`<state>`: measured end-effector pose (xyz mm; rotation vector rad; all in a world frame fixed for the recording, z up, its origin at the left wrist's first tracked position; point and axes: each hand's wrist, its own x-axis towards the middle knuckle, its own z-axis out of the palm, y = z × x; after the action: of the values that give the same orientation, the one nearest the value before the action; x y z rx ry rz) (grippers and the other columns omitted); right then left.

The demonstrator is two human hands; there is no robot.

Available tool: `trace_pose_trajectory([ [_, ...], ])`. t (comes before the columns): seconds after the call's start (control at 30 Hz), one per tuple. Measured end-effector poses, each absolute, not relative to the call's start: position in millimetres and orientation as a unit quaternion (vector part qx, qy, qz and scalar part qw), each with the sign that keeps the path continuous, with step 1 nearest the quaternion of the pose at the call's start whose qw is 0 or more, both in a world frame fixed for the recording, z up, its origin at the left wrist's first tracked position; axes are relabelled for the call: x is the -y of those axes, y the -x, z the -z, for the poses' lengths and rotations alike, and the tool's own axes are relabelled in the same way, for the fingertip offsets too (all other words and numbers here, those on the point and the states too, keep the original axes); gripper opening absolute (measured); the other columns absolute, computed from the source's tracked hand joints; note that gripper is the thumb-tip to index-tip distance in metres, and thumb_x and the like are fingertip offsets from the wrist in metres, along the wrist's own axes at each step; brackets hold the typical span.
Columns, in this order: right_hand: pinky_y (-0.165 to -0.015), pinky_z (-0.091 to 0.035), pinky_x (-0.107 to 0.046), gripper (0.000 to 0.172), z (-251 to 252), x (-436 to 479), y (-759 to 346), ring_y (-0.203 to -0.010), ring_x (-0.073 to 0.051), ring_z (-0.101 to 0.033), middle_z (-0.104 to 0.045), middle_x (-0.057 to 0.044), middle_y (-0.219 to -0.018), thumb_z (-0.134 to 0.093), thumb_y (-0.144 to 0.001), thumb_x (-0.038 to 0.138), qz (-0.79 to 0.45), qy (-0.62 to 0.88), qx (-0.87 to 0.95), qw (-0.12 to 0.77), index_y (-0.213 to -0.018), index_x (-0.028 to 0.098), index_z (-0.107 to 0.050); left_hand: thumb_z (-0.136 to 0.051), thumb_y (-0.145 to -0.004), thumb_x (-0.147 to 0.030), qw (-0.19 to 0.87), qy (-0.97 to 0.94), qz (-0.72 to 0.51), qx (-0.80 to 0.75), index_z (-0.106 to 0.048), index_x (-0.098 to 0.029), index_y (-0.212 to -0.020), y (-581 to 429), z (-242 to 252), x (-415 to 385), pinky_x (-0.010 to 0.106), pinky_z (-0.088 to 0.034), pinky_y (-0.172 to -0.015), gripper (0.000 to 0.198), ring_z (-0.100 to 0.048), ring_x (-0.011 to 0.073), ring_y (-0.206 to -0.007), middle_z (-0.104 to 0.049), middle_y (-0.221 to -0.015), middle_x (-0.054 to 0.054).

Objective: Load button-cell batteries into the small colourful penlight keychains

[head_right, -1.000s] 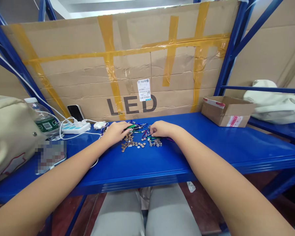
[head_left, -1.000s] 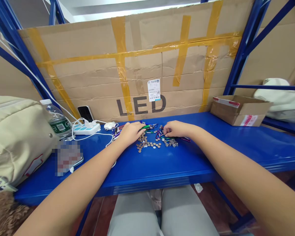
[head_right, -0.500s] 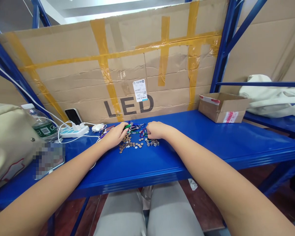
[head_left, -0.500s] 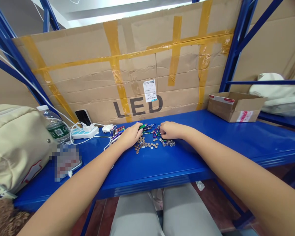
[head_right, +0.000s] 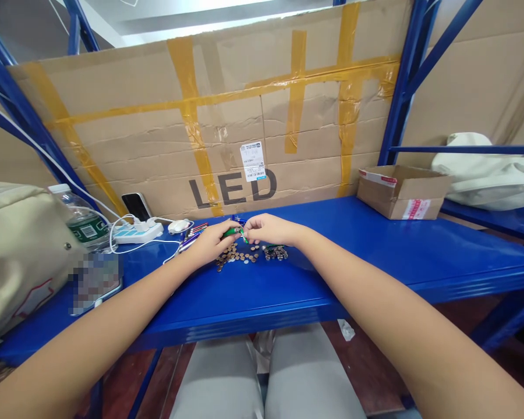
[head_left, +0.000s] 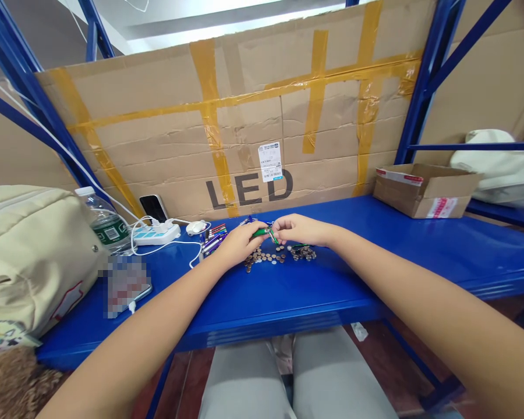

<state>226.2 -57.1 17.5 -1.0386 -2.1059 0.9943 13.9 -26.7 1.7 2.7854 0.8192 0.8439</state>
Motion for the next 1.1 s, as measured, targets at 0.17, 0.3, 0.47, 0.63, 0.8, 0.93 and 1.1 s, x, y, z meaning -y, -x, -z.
trace_pose_trajectory([
  [0.17,-0.069,-0.046,-0.026,0.008,-16.6,58.7,-223.0,-0.067,-0.010,-0.055,-0.058,0.002,-0.073,-0.059,-0.072,0.024,-0.440,0.364,0.762,0.304,-0.075,0.018,-0.054,-0.047,-0.093,-0.033,0.106,-0.900,-0.326,-0.268,-0.063,-0.019,-0.101,-16.8,-3.0,31.4,0.030,-0.047,-0.086,0.023,-0.063,0.0180,-0.093,-0.070,-0.101,0.004],
  [0.3,-0.068,-0.045,-0.025,0.004,-14.9,58.2,-222.8,-0.069,-0.011,-0.056,-0.061,0.001,-0.073,-0.057,-0.072,0.019,-0.478,0.352,0.744,0.306,-0.074,0.018,-0.053,-0.052,-0.089,-0.035,0.146,-0.875,-0.343,-0.308,-0.064,-0.021,-0.100,-19.3,-2.3,34.8,0.029,-0.047,-0.080,0.022,-0.062,0.0180,-0.089,-0.070,-0.095,0.002],
  [0.47,-0.066,-0.047,-0.028,0.005,-8.9,55.2,-221.5,-0.065,-0.012,-0.057,-0.063,0.000,-0.075,-0.053,-0.080,0.023,-0.454,0.378,0.727,0.350,-0.083,0.020,-0.050,-0.051,-0.088,-0.037,0.158,-0.850,-0.347,-0.365,-0.059,-0.020,-0.086,-16.9,-2.4,33.1,0.027,-0.044,-0.069,0.019,-0.055,0.0156,-0.073,-0.061,-0.075,-0.001],
  [0.63,-0.065,-0.045,-0.029,0.017,-2.0,52.4,-222.1,-0.068,-0.015,-0.059,-0.063,-0.001,-0.076,-0.057,-0.084,0.034,-0.250,0.425,0.798,0.347,-0.094,0.019,-0.055,-0.049,-0.089,-0.039,0.189,-0.831,-0.336,-0.400,-0.054,-0.020,-0.078,-13.5,-1.6,31.9,0.026,-0.041,-0.066,0.022,-0.051,0.0151,-0.070,-0.055,-0.071,-0.002],
  [0.8,-0.076,-0.043,-0.034,0.021,0.3,52.2,-220.9,-0.083,-0.021,-0.058,-0.067,-0.006,-0.089,-0.064,-0.082,0.030,-0.150,0.411,0.857,0.272,-0.099,0.020,-0.062,-0.049,-0.088,-0.037,0.240,-0.830,-0.288,-0.413,-0.056,-0.020,-0.079,-15.7,0.2,36.7,0.025,-0.040,-0.062,0.021,-0.051,0.0138,-0.064,-0.055,-0.067,-0.002],
  [0.93,-0.080,-0.040,-0.035,0.017,1.1,57.0,-220.0,-0.086,-0.021,-0.057,-0.068,-0.005,-0.092,-0.060,-0.086,0.034,-0.162,0.406,0.871,0.223,-0.099,0.023,-0.062,-0.050,-0.085,-0.026,0.275,-0.840,-0.253,-0.392,-0.058,-0.020,-0.079,-14.0,3.3,38.7,0.023,-0.041,-0.061,0.011,-0.053,0.0129,-0.063,-0.061,-0.070,-0.001],
  [1.1,-0.078,-0.039,-0.034,0.006,3.8,60.5,-217.8,-0.081,-0.020,-0.056,-0.069,-0.002,-0.087,-0.057,-0.088,0.030,-0.186,0.411,0.869,0.204,-0.091,0.025,-0.060,-0.054,-0.078,-0.020,0.255,-0.860,-0.233,-0.376,-0.060,-0.022,-0.078,-10.6,8.2,37.1,0.024,-0.042,-0.063,0.006,-0.057,0.0142,-0.064,-0.065,-0.070,0.000],
])
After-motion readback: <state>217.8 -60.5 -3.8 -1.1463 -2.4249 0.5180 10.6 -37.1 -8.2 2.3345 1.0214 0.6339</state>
